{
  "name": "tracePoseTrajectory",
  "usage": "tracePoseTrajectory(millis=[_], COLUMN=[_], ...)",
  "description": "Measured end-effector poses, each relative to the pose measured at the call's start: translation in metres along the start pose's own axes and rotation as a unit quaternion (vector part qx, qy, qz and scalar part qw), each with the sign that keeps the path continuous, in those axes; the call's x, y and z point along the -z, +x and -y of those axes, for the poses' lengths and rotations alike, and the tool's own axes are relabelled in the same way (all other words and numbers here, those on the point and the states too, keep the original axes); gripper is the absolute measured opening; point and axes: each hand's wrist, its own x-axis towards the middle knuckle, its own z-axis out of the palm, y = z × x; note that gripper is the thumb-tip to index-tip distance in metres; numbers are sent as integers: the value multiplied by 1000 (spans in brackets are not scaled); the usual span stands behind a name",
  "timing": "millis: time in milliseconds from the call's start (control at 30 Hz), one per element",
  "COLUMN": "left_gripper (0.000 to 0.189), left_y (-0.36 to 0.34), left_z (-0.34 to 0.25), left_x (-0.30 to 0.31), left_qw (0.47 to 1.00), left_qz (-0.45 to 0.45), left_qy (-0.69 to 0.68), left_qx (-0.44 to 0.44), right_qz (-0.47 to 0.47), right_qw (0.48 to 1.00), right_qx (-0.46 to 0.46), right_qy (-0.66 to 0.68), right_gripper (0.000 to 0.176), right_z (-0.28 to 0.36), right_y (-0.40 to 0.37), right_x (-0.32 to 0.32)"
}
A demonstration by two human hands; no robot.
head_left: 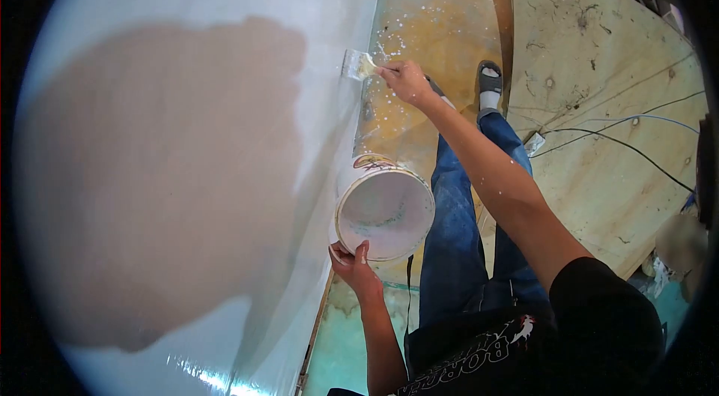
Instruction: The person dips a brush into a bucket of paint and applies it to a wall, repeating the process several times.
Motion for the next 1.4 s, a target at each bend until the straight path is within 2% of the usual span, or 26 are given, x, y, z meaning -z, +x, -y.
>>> tracePoseTrajectory(millis=[100,200,300,367,433,500,533,600,633,733,800,867,933,1000,1033,1200,1267,1400], left_gripper=[38,38,44,45,47,48,49,51,51,54,55,51,47,45,65,68,66,60], left_y=[-4,-7,-19,-26,-32,-37,-40,-44,-45,-49,-41,-38,-26,-18,-12,-6,-2,-7], left_z=[11,23,14,13,13,13,13,13,14,13,9,4,7,17,32,22,20,8], left_x=[6,15,7,5,3,2,1,0,-1,-3,-11,-24,-32,-30,-25,-26,-20,-18], left_qw=[1000,999,996,995,995,995,995,995,995,994,995,996,998,996,997,996,999,999], left_qz=[-5,0,-12,-6,-4,-3,-2,-5,-11,-33,-28,16,-7,20,14,-46,-13,-5], left_qy=[-18,-32,-83,-95,-99,-97,-97,-95,-96,-94,-84,-83,-61,-78,-65,-27,-39,-36], left_qx=[-3,-18,24,22,21,18,17,21,25,37,46,4,34,34,45,68,27,28], right_qz=[-35,-16,17,9,45,77,70,149,133,107,103,82,60,61,46,-5,-17,-11], right_qw=[999,999,997,981,958,931,930,898,885,885,904,921,931,970,978,994,996,998], right_qx=[17,31,67,174,271,315,321,365,397,417,340,292,279,170,153,87,81,55], right_qy=[-30,12,40,82,78,166,165,198,203,177,237,246,227,164,133,62,39,-14], right_gripper=[30,28,21,20,26,29,29,31,33,32,21,22,25,28,29,31,31,29], right_z=[68,180,275,305,337,363,370,379,371,333,294,245,188,141,112,-21,-24,27], right_y=[-30,-95,-173,-219,-258,-292,-302,-308,-300,-237,-184,-132,-86,-53,-33,47,54,35], right_x=[6,33,66,65,68,67,78,92,88,83,76,69,67,78,77,45,47,68])
